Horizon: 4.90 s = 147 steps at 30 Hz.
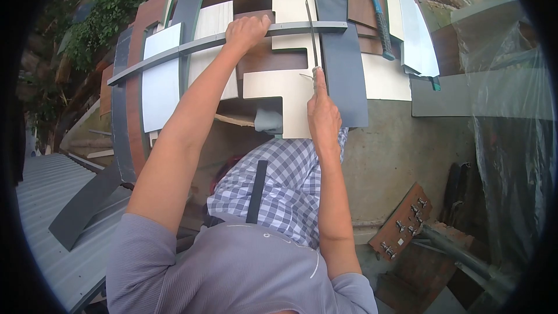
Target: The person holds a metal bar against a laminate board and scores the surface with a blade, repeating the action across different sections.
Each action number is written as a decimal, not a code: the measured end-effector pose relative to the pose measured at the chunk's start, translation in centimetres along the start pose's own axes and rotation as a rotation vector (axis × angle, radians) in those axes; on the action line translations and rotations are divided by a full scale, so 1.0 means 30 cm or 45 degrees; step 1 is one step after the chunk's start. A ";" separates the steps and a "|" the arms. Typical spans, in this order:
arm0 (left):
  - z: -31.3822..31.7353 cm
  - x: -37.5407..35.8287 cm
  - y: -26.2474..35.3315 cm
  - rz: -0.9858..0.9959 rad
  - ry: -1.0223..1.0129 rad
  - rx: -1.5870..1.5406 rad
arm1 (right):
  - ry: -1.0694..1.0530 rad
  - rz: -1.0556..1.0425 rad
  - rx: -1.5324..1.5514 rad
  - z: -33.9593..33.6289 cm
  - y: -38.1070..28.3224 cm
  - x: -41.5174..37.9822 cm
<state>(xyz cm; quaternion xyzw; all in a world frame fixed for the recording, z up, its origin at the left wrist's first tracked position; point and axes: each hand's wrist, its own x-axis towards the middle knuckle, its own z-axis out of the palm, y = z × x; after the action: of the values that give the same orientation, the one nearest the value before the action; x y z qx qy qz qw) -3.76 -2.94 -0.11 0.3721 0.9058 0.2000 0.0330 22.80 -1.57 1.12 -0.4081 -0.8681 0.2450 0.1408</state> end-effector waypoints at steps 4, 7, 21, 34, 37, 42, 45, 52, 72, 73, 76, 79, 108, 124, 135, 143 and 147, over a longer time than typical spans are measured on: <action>0.007 0.004 -0.005 0.006 0.001 -0.006 | -0.066 0.103 0.013 -0.014 -0.013 0.003; 0.012 0.009 -0.006 0.006 0.007 -0.002 | -0.064 0.125 0.026 -0.011 -0.015 0.011; 0.010 0.005 -0.003 0.017 0.000 -0.004 | 0.051 -0.026 -0.062 0.044 -0.060 0.241; 0.002 0.005 0.000 0.001 -0.016 0.012 | -0.045 0.046 -0.073 -0.020 0.000 -0.057; 0.000 0.005 0.002 -0.012 -0.030 0.019 | -0.057 0.091 -0.043 -0.019 -0.001 -0.059; 0.005 0.008 -0.004 -0.009 -0.014 0.000 | -0.080 0.136 0.017 -0.020 -0.005 -0.049; 0.010 0.016 -0.003 -0.001 -0.017 0.007 | -0.030 0.094 0.007 -0.004 -0.007 -0.016; 0.006 0.012 -0.002 0.000 -0.015 0.016 | 0.010 0.025 -0.057 0.048 -0.064 0.228; 0.004 0.010 0.000 0.010 -0.003 0.000 | -0.047 0.005 -0.062 -0.024 0.008 -0.037; 0.003 0.010 -0.002 0.007 -0.002 0.006 | -0.049 0.023 -0.025 -0.019 0.016 -0.037; 0.002 0.008 -0.002 0.012 -0.003 0.011 | -0.059 0.064 0.003 -0.015 0.015 -0.038; 0.002 0.010 0.000 -0.001 -0.004 -0.004 | -0.045 0.103 0.012 -0.011 0.011 -0.035; -0.005 0.004 0.015 -0.024 -0.086 0.061 | -0.034 0.019 0.032 0.014 -0.081 0.284; 0.017 -0.007 0.001 0.034 0.014 0.019 | -0.083 0.111 0.014 -0.033 -0.052 0.023; 0.020 -0.008 -0.002 0.049 0.024 -0.006 | -0.120 0.133 -0.014 -0.032 -0.039 -0.079; 0.023 -0.010 -0.009 0.066 0.063 -0.017 | -0.044 0.150 0.067 -0.005 -0.014 -0.081; 0.025 -0.014 -0.007 0.075 0.053 0.002 | 0.001 0.110 0.078 0.013 -0.014 0.007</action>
<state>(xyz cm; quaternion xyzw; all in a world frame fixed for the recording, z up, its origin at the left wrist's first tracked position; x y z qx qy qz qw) -3.44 -3.10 -0.91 0.3944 0.8950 0.2080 0.0081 22.23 -1.76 1.04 -0.4407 -0.8418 0.2769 0.1430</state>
